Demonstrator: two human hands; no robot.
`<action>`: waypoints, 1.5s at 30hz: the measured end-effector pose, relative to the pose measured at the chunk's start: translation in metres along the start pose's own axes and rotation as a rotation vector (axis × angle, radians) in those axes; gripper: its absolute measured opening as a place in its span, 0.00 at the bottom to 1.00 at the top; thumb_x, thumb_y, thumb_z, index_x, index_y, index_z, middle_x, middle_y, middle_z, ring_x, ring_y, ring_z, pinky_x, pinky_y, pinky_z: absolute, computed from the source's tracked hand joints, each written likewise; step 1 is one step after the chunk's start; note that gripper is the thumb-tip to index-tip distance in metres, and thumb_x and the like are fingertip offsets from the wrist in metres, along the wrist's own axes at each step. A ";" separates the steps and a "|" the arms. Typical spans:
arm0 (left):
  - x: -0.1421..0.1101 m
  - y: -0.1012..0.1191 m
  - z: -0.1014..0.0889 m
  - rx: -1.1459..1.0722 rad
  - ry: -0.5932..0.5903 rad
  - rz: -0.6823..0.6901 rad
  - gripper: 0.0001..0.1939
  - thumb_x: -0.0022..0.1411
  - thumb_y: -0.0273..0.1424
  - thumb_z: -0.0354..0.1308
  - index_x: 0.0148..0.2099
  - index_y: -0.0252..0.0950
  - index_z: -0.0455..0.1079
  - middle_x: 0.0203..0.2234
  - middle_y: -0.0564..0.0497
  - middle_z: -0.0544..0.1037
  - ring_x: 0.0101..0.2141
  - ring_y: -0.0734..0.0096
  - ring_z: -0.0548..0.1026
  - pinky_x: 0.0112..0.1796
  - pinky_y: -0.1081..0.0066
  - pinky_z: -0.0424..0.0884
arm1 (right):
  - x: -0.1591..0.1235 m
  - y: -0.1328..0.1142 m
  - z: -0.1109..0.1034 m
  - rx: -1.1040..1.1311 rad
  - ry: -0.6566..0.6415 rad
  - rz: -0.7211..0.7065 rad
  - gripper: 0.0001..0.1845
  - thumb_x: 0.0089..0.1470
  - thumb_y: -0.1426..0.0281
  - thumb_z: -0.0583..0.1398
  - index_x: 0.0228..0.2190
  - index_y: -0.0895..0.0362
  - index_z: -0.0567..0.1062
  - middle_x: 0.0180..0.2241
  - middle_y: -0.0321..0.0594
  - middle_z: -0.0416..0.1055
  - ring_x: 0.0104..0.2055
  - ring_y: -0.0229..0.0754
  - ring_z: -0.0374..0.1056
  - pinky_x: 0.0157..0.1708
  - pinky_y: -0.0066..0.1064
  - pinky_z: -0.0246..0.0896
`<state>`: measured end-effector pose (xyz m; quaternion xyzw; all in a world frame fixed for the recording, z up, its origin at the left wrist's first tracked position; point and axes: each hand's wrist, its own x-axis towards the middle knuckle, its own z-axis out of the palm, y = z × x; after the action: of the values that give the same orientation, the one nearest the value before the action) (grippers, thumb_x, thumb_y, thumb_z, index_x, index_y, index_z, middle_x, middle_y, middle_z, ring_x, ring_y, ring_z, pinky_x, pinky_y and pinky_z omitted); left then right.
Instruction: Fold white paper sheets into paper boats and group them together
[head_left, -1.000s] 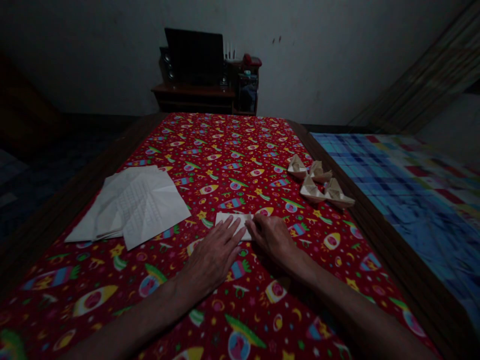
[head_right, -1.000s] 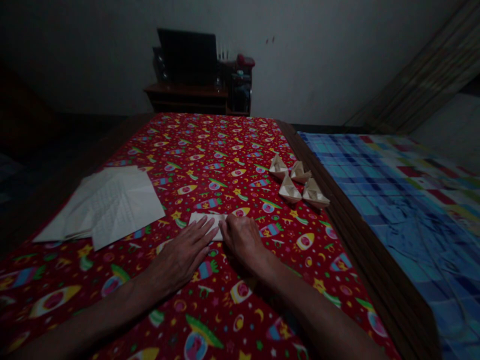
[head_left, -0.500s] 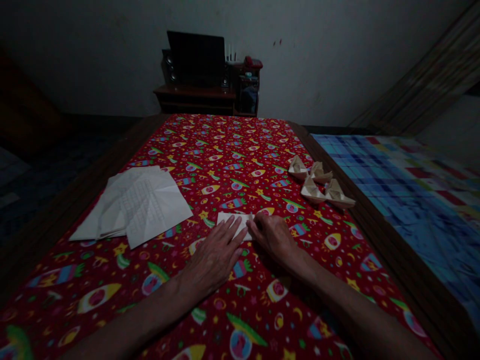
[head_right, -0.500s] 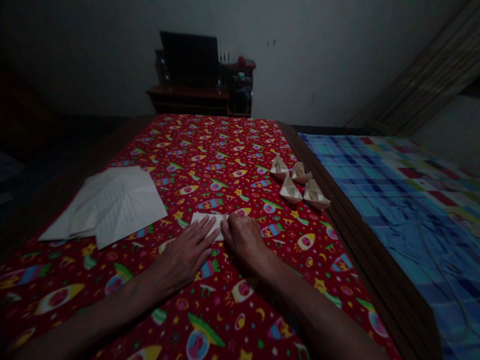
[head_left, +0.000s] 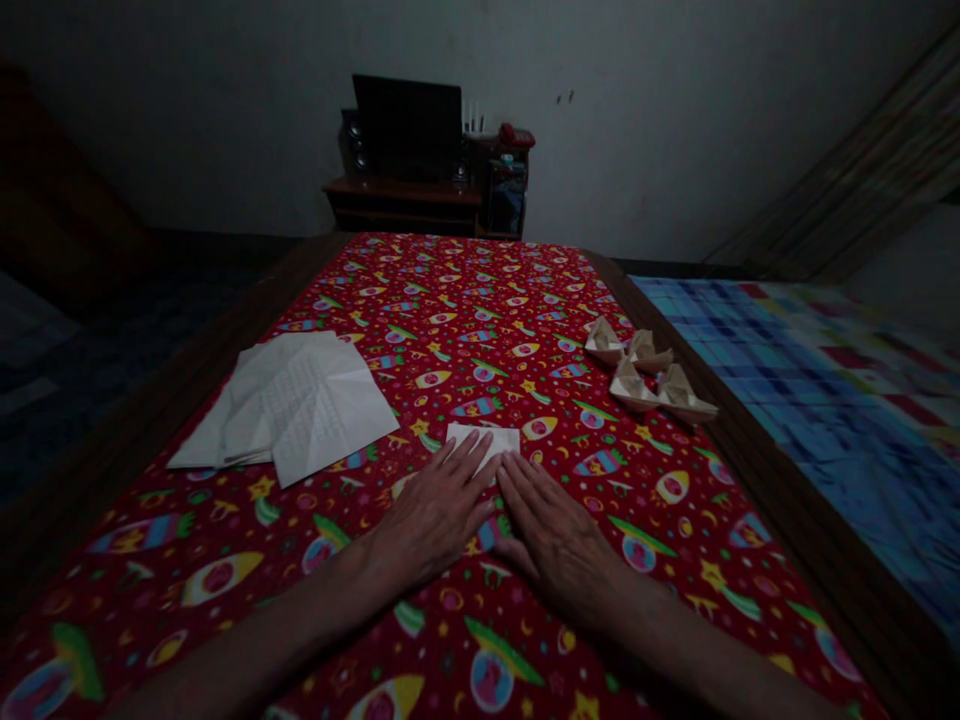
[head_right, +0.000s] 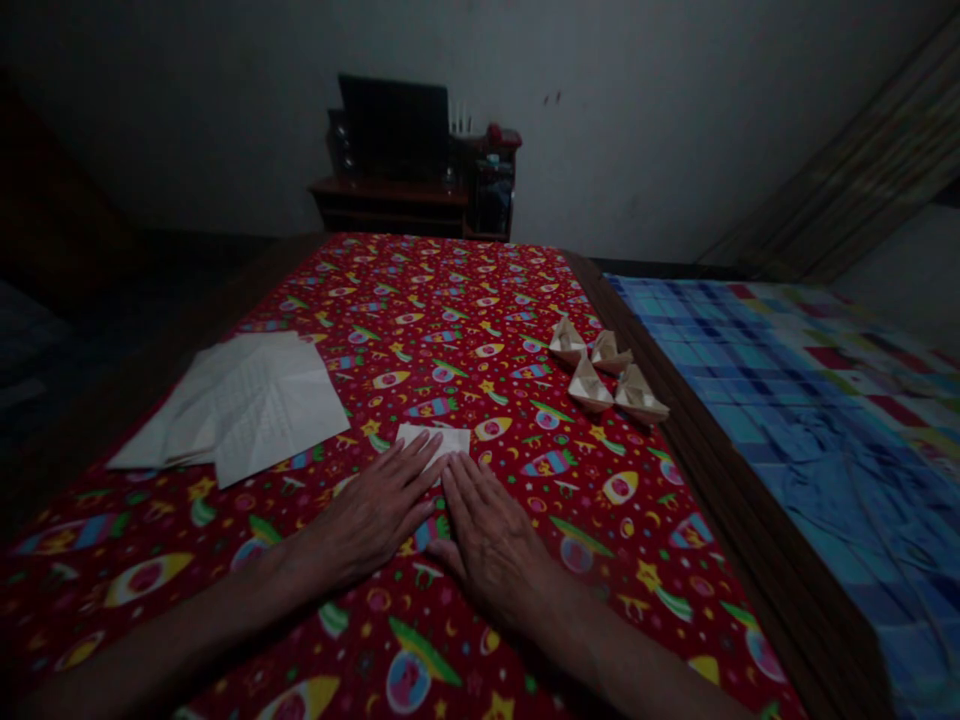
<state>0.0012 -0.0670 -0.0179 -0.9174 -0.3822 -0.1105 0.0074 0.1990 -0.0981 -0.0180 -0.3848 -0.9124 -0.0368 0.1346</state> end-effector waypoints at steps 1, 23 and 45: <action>-0.001 -0.001 -0.002 0.011 -0.009 0.004 0.23 0.67 0.38 0.44 0.61 0.34 0.54 0.62 0.42 0.54 0.63 0.59 0.49 0.59 0.56 0.52 | -0.003 0.003 -0.002 0.011 -0.023 -0.002 0.34 0.59 0.61 0.52 0.59 0.69 0.54 0.61 0.55 0.51 0.64 0.52 0.44 0.58 0.45 0.53; -0.024 -0.022 -0.026 -0.126 0.205 -0.123 0.16 0.66 0.29 0.44 0.39 0.32 0.73 0.52 0.44 0.70 0.52 0.63 0.68 0.53 0.61 0.65 | 0.027 0.036 -0.009 0.046 0.134 0.334 0.12 0.59 0.65 0.54 0.30 0.59 0.72 0.26 0.41 0.71 0.27 0.39 0.66 0.26 0.28 0.53; 0.026 -0.020 -0.042 0.029 0.394 0.036 0.09 0.64 0.25 0.46 0.45 0.37 0.64 0.44 0.47 0.71 0.48 0.61 0.65 0.54 0.54 0.57 | 0.029 0.016 -0.035 -0.115 0.364 -0.173 0.12 0.59 0.76 0.50 0.28 0.56 0.72 0.29 0.40 0.70 0.31 0.39 0.63 0.31 0.31 0.54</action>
<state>-0.0028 -0.0389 0.0269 -0.8846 -0.3585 -0.2820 0.0973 0.1982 -0.0725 0.0227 -0.2989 -0.8991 -0.1691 0.2715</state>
